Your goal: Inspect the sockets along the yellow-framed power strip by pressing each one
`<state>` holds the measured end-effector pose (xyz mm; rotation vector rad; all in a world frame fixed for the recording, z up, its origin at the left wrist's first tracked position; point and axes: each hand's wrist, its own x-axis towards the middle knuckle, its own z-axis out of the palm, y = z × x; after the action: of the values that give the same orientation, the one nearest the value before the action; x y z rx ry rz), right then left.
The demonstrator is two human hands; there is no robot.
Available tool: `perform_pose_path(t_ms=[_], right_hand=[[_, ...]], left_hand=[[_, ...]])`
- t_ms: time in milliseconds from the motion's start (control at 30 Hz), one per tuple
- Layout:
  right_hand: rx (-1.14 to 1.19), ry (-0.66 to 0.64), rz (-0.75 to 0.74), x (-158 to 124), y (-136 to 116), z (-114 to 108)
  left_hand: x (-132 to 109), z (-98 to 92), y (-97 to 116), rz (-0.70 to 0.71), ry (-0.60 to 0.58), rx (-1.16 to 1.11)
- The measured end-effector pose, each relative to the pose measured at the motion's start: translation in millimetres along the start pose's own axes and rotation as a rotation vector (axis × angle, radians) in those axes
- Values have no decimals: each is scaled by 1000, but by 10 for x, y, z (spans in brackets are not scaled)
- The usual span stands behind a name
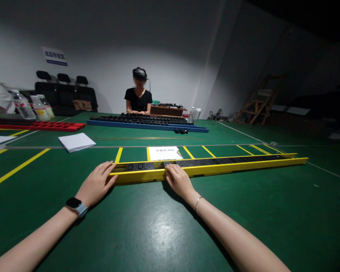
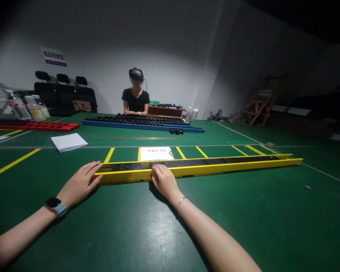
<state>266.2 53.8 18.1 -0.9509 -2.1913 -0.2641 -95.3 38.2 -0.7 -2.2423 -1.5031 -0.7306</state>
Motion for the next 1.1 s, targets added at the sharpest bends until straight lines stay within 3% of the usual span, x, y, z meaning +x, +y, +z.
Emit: perform_pose_path(t_ms=[300,533,1100], right_hand=[[-114,-8,57,-62,67,28],[-270,-86,120,-121,133,-18],[-270,-91,119,-109,114,-3]], left_hand=[[9,-6,7,2,5,-2],[10,-5,8,3,16,-7],[6,-19,18,-10,16,-19]])
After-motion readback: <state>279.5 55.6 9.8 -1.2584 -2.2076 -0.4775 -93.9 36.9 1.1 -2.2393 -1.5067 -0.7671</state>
